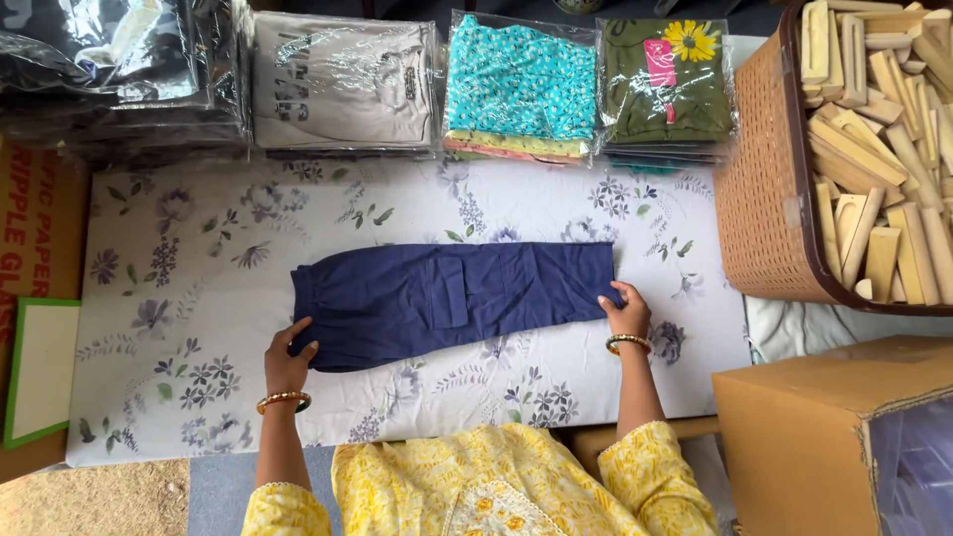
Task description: Fold a pair of blue shorts and a black t-shirt for packaging.
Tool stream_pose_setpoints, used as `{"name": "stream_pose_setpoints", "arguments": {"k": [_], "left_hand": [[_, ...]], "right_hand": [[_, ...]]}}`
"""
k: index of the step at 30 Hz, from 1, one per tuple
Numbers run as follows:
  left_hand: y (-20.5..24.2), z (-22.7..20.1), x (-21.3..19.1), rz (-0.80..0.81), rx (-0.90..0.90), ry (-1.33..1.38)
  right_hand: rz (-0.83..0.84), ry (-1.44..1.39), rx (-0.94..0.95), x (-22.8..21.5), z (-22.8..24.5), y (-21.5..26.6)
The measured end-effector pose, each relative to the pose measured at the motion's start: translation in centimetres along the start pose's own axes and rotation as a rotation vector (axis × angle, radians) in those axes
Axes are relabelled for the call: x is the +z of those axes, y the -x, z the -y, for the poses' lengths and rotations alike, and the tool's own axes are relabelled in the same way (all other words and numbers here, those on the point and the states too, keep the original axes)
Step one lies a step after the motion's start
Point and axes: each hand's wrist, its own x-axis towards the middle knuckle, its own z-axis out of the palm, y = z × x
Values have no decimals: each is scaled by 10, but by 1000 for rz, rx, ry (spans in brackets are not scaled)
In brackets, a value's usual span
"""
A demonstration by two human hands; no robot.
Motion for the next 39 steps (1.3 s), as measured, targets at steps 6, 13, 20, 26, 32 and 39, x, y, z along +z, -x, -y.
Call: {"name": "stream_pose_setpoints", "arguments": {"k": [6, 13, 20, 26, 32, 39], "left_hand": [[-3, -15, 2, -127, 152, -253], [-16, -68, 43, -271, 401, -473], [-30, -71, 83, -109, 585, -562], [-24, -75, 105, 71, 471, -824], [1, -96, 161, 98, 645, -787], [-42, -59, 98, -71, 468, -831]], "right_hand": [[-155, 248, -42, 2, 27, -10], [-217, 363, -249, 22, 64, -55], [-134, 363, 11, 38, 49, -85], [-334, 348, -358, 51, 114, -32], [241, 313, -987, 124, 171, 92], [211, 849, -474, 64, 70, -8]]}}
